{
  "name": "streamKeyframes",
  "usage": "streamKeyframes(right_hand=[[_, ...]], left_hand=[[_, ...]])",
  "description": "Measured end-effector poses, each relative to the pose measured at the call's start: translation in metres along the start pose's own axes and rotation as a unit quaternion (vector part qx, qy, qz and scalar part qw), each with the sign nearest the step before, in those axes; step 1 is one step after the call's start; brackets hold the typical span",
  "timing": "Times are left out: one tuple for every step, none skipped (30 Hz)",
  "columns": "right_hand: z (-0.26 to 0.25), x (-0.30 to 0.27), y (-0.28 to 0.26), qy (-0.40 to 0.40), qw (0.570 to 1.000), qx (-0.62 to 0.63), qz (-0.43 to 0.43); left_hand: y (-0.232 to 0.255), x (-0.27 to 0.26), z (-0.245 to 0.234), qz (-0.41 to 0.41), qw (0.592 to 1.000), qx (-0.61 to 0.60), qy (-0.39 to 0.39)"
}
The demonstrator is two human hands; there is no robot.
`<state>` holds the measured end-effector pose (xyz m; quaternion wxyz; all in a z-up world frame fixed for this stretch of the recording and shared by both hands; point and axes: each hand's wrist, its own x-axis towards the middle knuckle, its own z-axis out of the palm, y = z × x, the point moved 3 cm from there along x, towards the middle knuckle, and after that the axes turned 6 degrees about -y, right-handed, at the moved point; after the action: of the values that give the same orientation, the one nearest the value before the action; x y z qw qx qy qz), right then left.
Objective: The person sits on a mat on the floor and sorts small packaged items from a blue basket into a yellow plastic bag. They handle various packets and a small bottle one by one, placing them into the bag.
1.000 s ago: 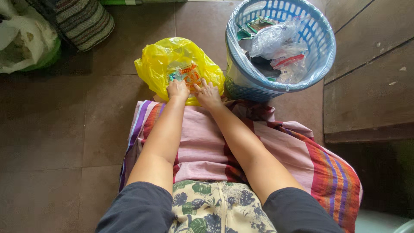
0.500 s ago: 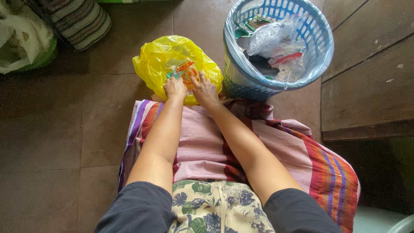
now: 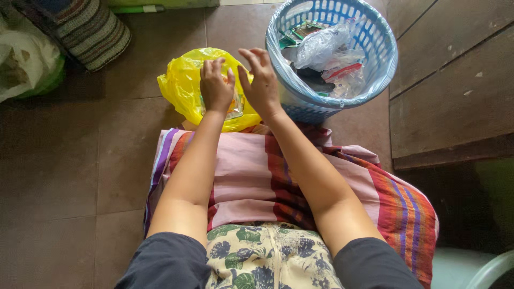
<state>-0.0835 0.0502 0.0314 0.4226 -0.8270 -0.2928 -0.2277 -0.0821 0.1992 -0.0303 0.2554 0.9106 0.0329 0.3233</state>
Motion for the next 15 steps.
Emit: streamKeyframes(right_hand=[[-0.010,0.006,0.004,0.002,0.999,0.025,0.037],[-0.019,0.010,0.011,0.004,0.996,0.049,0.074],[-0.030,0.013,0.017,0.021,0.997,0.039,0.068],[-0.042,0.015,0.026,0.039,0.997,0.029,0.061],[-0.054,0.017,0.036,0.057,0.997,0.019,0.054],[-0.065,0.018,0.048,0.067,0.995,0.015,0.068],[-0.075,0.019,0.062,0.077,0.994,0.011,0.082],[-0.086,0.018,0.076,0.088,0.991,0.007,0.096],[-0.096,0.016,0.089,0.100,0.990,-0.010,0.102],[-0.106,0.013,0.101,0.111,0.988,-0.026,0.107],[-0.115,0.010,0.111,0.122,0.985,-0.043,0.112],[-0.123,0.008,0.121,0.129,0.983,-0.059,0.115],[-0.130,0.006,0.130,0.136,0.981,-0.076,0.119],[-0.135,0.004,0.137,0.143,0.978,-0.092,0.121],[-0.136,0.003,0.144,0.124,0.976,-0.086,0.157]], left_hand=[[0.014,0.007,-0.003,0.022,0.999,-0.021,0.010],[0.029,0.015,-0.005,0.045,0.998,-0.042,0.019],[0.045,0.022,-0.004,0.067,0.995,-0.064,0.027],[0.062,0.029,0.000,0.084,0.993,-0.080,0.029],[0.078,0.039,0.005,0.101,0.990,-0.096,0.030],[0.094,0.046,0.011,0.116,0.986,-0.112,0.030],[0.108,0.052,0.018,0.128,0.983,-0.130,0.015],[0.123,0.056,0.028,0.139,0.979,-0.147,0.000],[0.136,0.060,0.038,0.151,0.975,-0.165,-0.015],[0.147,0.061,0.048,0.154,0.974,-0.166,-0.028],[0.158,0.061,0.059,0.157,0.972,-0.167,-0.042],[0.166,0.062,0.069,0.161,0.971,-0.167,-0.054],[0.172,0.063,0.080,0.158,0.973,-0.154,-0.062],[0.178,0.064,0.090,0.155,0.976,-0.140,-0.068],[0.180,0.065,0.100,0.152,0.977,-0.127,-0.075]])
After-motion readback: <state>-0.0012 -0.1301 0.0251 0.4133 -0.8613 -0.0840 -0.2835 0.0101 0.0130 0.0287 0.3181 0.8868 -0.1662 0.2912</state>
